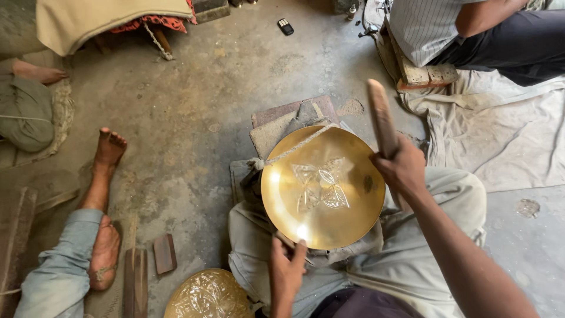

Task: The person sits on the floor holding a small punch against a decorative pattern on a brass plate and strikes the punch with a wooden mallet to emboss the design. They reposition the punch repeatedly across the pattern, then set the tools down and pick up a cloth at the end.

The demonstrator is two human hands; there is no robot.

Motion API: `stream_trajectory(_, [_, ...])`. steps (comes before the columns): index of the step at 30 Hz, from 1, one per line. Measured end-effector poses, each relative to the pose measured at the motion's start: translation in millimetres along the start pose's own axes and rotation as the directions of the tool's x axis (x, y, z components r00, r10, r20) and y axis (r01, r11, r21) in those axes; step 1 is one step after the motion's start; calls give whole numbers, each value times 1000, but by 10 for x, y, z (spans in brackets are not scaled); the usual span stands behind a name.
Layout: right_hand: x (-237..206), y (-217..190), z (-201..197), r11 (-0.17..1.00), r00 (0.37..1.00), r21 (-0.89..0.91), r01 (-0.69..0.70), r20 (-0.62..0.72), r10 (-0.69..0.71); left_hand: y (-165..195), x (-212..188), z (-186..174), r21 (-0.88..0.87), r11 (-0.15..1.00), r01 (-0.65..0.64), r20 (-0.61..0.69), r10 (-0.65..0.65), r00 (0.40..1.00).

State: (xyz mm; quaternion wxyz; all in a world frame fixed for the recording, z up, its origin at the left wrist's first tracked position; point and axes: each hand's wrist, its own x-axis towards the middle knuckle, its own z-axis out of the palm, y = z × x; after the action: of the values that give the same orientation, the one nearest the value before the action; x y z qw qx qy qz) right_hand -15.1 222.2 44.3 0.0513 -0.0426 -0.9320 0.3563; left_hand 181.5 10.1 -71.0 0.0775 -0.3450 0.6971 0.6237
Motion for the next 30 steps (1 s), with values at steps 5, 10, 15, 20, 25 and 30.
stream_trajectory(5, [181,-80,107,985,994,-152,79,85,-66,-71,-215,-151,85,983,-160,115,150,982])
stream_trajectory(10, [-122,418,7,998,989,-19,-61,132,63,161,-310,-511,87,967,-240,127,228,965])
stream_trajectory(15, [-530,946,-24,901,867,69,-429,312,389,638,129,-287,-89,910,-406,58,411,910])
stream_trajectory(20, [-870,1350,-101,820,762,-76,-567,331,557,1131,722,199,-161,839,-519,186,542,819])
stream_trajectory(25, [-954,1473,-245,778,729,-105,-619,290,619,1318,935,519,9,839,-544,352,506,787])
stream_trajectory(30, [-733,1087,-440,902,884,-75,-426,180,432,1235,978,542,127,673,-729,381,645,662])
